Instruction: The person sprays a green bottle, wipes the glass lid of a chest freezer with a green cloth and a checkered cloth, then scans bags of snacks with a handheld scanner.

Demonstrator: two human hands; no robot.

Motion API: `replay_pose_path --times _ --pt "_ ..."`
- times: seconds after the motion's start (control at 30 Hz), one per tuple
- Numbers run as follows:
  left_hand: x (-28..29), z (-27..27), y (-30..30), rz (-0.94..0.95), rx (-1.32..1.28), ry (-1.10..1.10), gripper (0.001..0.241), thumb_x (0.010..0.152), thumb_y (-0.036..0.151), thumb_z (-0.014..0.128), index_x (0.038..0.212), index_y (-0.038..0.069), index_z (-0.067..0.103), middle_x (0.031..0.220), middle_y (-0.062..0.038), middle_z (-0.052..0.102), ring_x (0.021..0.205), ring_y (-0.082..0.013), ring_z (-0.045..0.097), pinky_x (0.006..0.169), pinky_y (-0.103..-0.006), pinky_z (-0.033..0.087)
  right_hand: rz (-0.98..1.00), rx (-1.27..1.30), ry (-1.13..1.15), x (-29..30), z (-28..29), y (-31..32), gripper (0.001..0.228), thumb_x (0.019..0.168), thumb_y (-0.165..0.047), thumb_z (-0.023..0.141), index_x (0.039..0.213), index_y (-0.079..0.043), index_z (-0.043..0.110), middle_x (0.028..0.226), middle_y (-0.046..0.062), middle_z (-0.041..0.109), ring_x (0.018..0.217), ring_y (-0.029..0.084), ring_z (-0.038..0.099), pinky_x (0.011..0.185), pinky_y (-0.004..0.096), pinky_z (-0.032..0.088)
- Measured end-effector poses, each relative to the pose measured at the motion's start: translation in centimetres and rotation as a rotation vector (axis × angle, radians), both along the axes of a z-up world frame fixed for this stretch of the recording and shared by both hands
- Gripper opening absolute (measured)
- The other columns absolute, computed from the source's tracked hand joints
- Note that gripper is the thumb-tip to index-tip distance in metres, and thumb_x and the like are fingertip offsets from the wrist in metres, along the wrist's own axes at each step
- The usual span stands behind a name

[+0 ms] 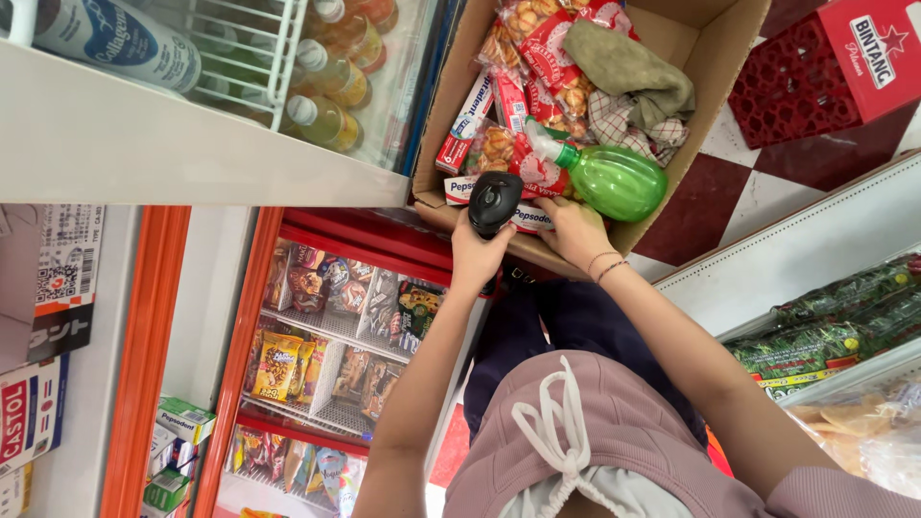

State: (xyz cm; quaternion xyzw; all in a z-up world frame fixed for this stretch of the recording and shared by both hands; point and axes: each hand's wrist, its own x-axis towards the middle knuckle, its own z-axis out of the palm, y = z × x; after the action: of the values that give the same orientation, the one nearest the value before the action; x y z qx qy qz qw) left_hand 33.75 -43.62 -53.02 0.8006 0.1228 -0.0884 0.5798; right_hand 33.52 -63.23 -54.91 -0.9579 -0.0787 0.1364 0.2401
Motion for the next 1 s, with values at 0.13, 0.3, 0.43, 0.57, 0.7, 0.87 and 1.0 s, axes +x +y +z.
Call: replay_pose_path --times 0.13,0.3,0.43,0.57,0.7,0.87,1.0 --pt "0.2 0.2 0.0 0.007 -0.029 -0.038 0.044 0.074 0.013 0.084 0.111 -0.002 0.065 0.1 -0.013 0.076 0.092 -0.02 0.074 0.086 -0.0333 0.057 -0.003 0.118 -0.13 1.4 1.6 0.7 0.034 0.093 -0.018 0.073 0.126 -0.013 0.065 0.118 0.009 0.067 0.111 0.031 0.065 0.096 0.043 0.053" --pt "0.1 0.2 0.2 0.005 -0.054 0.009 0.042 0.075 0.012 0.083 0.11 -0.003 0.065 0.098 -0.012 0.077 0.091 -0.0194 0.075 0.086 -0.0329 0.058 0.048 -0.036 -0.442 4.1 2.7 2.2 0.078 0.071 -0.01 0.074 0.145 -0.003 0.051 0.14 0.02 0.053 0.131 0.037 0.049 0.107 0.045 0.042" --pt "-0.1 0.0 0.2 0.0 -0.067 -0.019 0.042 0.075 0.012 0.083 0.111 -0.002 0.065 0.099 -0.012 0.076 0.092 -0.0187 0.073 0.087 -0.0327 0.057 0.01 -0.223 -0.487 5.1 1.7 3.0 0.089 0.069 -0.008 0.074 0.154 -0.008 0.046 0.14 0.023 0.051 0.131 0.038 0.049 0.107 0.045 0.04" --pt "-0.1 -0.1 0.4 -0.009 -0.072 -0.012 0.041 0.075 0.012 0.083 0.11 -0.001 0.066 0.099 -0.009 0.076 0.092 -0.0168 0.072 0.087 -0.0316 0.056 0.02 -0.274 -0.394 5.7 1.3 2.5 0.091 0.076 -0.004 0.076 0.161 -0.013 0.043 0.129 0.016 0.055 0.12 0.033 0.051 0.099 0.041 0.042" --pt "0.0 -0.2 0.6 0.012 -0.132 0.062 0.034 0.076 0.01 0.082 0.105 0.0 0.068 0.092 -0.007 0.075 0.086 -0.0139 0.07 0.084 -0.0296 0.056 -0.015 -0.113 -0.329 6.0 1.6 2.0 0.094 0.063 -0.01 0.08 0.151 -0.003 0.047 0.121 0.018 0.055 0.113 0.035 0.051 0.096 0.044 0.042" --pt "0.3 0.0 1.0 0.004 -0.316 0.119 0.027 0.08 0.005 0.079 0.106 -0.001 0.071 0.092 0.0 0.072 0.084 -0.0093 0.064 0.077 -0.0281 0.053 0.039 -0.062 -0.322 5.8 2.1 1.8 0.078 0.055 -0.015 0.084 0.126 -0.005 0.056 0.118 0.018 0.056 0.112 0.035 0.056 0.094 0.043 0.042" --pt "0.0 1.7 1.0 -0.001 -0.356 0.168 0.025 0.081 0.005 0.079 0.105 -0.001 0.073 0.092 0.0 0.072 0.084 -0.0093 0.065 0.077 -0.0282 0.052 0.079 -0.061 -0.344 5.2 4.2 1.5 0.073 0.054 -0.018 0.085 0.121 -0.007 0.058 0.113 0.015 0.06 0.103 0.033 0.058 0.088 0.043 0.042"
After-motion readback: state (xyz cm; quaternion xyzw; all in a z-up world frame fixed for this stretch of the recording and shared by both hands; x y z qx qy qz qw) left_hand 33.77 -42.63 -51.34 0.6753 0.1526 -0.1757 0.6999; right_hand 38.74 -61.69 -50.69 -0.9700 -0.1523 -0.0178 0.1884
